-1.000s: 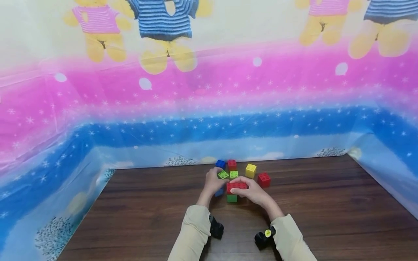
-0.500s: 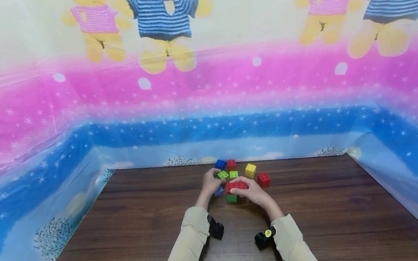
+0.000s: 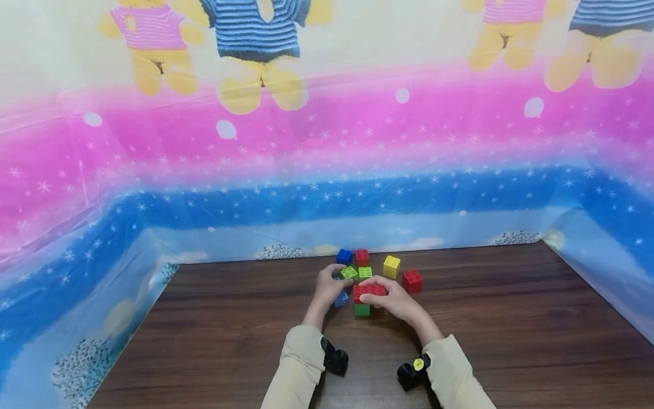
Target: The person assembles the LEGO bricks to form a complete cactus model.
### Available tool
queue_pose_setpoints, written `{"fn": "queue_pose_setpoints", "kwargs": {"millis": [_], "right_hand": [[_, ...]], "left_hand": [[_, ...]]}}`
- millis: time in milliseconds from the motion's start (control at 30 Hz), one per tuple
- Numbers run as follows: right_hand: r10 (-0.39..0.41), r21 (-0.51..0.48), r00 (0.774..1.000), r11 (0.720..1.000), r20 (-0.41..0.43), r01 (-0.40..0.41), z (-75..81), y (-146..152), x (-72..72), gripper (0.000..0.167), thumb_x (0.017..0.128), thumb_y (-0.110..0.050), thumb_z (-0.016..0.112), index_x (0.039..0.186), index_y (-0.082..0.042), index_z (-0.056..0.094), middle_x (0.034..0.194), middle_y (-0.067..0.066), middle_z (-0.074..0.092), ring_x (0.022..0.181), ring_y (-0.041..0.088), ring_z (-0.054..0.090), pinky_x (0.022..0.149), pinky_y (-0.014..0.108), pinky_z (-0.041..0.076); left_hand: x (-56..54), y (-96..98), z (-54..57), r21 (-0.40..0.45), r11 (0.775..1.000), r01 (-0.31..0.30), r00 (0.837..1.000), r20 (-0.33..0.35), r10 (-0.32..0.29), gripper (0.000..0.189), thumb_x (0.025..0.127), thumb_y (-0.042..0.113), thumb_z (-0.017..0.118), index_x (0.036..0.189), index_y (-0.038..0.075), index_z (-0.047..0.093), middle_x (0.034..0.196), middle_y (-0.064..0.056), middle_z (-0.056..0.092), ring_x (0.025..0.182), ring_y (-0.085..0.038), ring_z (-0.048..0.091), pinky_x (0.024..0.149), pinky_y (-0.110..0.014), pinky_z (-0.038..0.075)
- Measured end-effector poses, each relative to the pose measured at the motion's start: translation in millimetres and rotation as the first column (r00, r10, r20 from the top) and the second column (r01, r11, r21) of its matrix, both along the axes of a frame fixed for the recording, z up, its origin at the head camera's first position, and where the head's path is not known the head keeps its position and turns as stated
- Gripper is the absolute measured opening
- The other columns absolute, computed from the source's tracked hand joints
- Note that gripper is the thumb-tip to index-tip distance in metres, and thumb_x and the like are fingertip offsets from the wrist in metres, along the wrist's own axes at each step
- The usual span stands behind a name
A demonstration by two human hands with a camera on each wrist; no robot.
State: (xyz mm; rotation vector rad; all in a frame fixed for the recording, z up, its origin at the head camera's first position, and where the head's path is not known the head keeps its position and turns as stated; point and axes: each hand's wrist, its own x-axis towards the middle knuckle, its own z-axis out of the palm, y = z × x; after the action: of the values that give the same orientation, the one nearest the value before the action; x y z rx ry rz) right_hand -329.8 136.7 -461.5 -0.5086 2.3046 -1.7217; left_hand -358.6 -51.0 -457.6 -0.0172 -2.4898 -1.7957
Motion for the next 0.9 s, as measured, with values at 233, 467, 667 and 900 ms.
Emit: {"fn": "queue_pose_setpoints", "kwargs": {"millis": [233, 467, 667, 900], "right_hand": [[-0.007, 0.009, 1.0, 1.0, -0.023, 0.007, 2.5, 0, 0.6, 0.04, 0.092, -0.029, 0.067, 0.126, -0.008, 0.059, 0.108, 0.01, 0.066, 0.088, 0.015, 0.06, 0.079, 0.03, 0.053], [-0.011, 0.026, 0.999, 1.0, -0.049, 0.012, 1.9, -2, 2.0, 0.038, 0.092, -0.027, 0.068, 0.124, -0.009, 0.061, 0.108, 0.011, 0.065, 0.086, 0.016, 0.059, 0.078, 0.03, 0.051], [-0.011, 0.022, 0.999, 1.0, -0.051, 0.012, 1.7, -1, 3.1, 0.038, 0.092, -0.027, 0.067, 0.125, -0.009, 0.06, 0.111, 0.012, 0.065, 0.089, 0.016, 0.06, 0.079, 0.031, 0.053], [-0.014, -0.017, 1.0, 1.0, -0.019, 0.014, 0.4, -2, 2.9, 0.04, 0.091, -0.026, 0.068, 0.126, -0.007, 0.059, 0.105, 0.007, 0.067, 0.087, 0.013, 0.06, 0.078, 0.03, 0.054]], "left_hand": [[-0.9, -2.8, 1.6, 0.112, 0.994, 0.006, 1.0, 0.001, -0.007, 0.039, 0.09, 0.009, 0.066, 0.128, 0.002, 0.059, 0.14, -0.022, 0.052, 0.133, -0.039, 0.045, 0.108, -0.054, 0.041], [0.7, -6.5, 0.8, 0.141, 0.99, -0.008, 1.0, -0.025, 0.012, 0.038, 0.09, 0.009, 0.067, 0.126, 0.001, 0.059, 0.136, -0.022, 0.054, 0.13, -0.037, 0.048, 0.107, -0.053, 0.042], [6.3, -8.4, 9.7, 0.119, 0.992, 0.033, 0.993, -0.121, -0.018, 0.037, 0.09, 0.011, 0.067, 0.126, 0.003, 0.059, 0.135, -0.019, 0.056, 0.129, -0.036, 0.049, 0.105, -0.052, 0.045], [15.4, -10.6, 23.3, 0.12, 0.992, 0.041, 0.985, -0.173, -0.02, 0.039, 0.091, 0.01, 0.065, 0.128, 0.002, 0.056, 0.137, -0.019, 0.054, 0.128, -0.037, 0.05, 0.102, -0.047, 0.049]]}}
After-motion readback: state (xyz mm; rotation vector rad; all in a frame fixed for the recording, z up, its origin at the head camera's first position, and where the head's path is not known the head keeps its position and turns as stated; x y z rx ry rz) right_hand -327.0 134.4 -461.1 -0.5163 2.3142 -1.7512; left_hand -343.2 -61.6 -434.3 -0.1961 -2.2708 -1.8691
